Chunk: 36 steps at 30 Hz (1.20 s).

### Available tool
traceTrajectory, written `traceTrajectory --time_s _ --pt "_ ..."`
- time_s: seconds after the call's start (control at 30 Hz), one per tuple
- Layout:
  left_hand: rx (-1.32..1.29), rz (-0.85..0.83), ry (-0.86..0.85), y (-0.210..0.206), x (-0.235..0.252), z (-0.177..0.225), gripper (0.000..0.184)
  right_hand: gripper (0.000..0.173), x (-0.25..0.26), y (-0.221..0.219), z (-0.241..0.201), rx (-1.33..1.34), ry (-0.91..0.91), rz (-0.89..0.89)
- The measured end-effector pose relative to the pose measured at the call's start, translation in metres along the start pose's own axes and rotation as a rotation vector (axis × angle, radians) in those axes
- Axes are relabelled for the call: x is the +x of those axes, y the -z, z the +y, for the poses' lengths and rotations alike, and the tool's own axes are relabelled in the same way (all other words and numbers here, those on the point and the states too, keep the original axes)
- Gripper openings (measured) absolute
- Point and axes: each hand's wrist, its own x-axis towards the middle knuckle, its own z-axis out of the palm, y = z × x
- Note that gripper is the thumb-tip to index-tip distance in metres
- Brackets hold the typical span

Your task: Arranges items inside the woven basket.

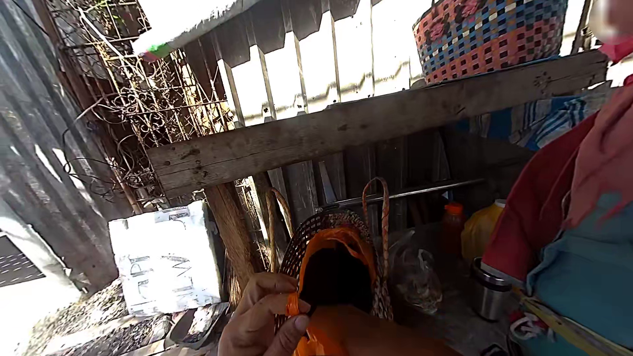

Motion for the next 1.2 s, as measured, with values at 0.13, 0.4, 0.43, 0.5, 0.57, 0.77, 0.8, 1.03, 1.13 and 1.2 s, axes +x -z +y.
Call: traceTrajectory --time_s 0.13,0.4,0.43,0.5,0.57,0.77,0.8,1.03,1.13,1.2 --pt "-0.082 0.028 0.038 -0.009 0.002 -0.006 0.015 0.026 -0.025 0.053 -0.005 0.013 0.204 0.09" --pt "-0.07 -0.005 0.182 -0.038 0.031 -0.027 0.037 0.073 -0.038 0.08 0.049 0.0 -0.463 0.666" --pt "-0.022 -0.03 0.252 -0.045 0.036 -0.035 0.05 0.073 -0.032 0.072 0.054 -0.027 -0.521 0.608" --pt "0.157 -0.196 0.473 -0.055 0.044 -0.051 0.084 0.049 -0.029 0.068 0.059 0.009 -0.563 0.549" --pt "0.311 -0.539 0.767 -0.061 0.05 -0.066 0.12 0.036 -0.041 0.089 0.056 0.231 -0.493 0.611" --pt "0.573 -0.915 0.907 -0.075 0.039 -0.116 0.081 0.029 -0.071 0.128 0.029 1.111 -0.122 1.0" --pt "0.635 -0.937 0.896 -0.075 0.035 -0.121 0.076 0.027 -0.066 0.12 0.029 1.073 -0.089 0.989" --pt "0.77 -0.886 0.849 -0.069 0.032 -0.104 0.063 0.03 -0.068 0.098 0.029 0.784 -0.001 0.877" --pt "0.917 -0.873 0.977 -0.062 0.043 -0.077 0.072 0.029 -0.072 0.098 0.034 0.799 -0.04 0.947" --pt "0.922 -0.796 0.95 -0.058 0.051 -0.057 0.054 0.026 -0.072 0.097 0.04 0.781 -0.069 1.034"
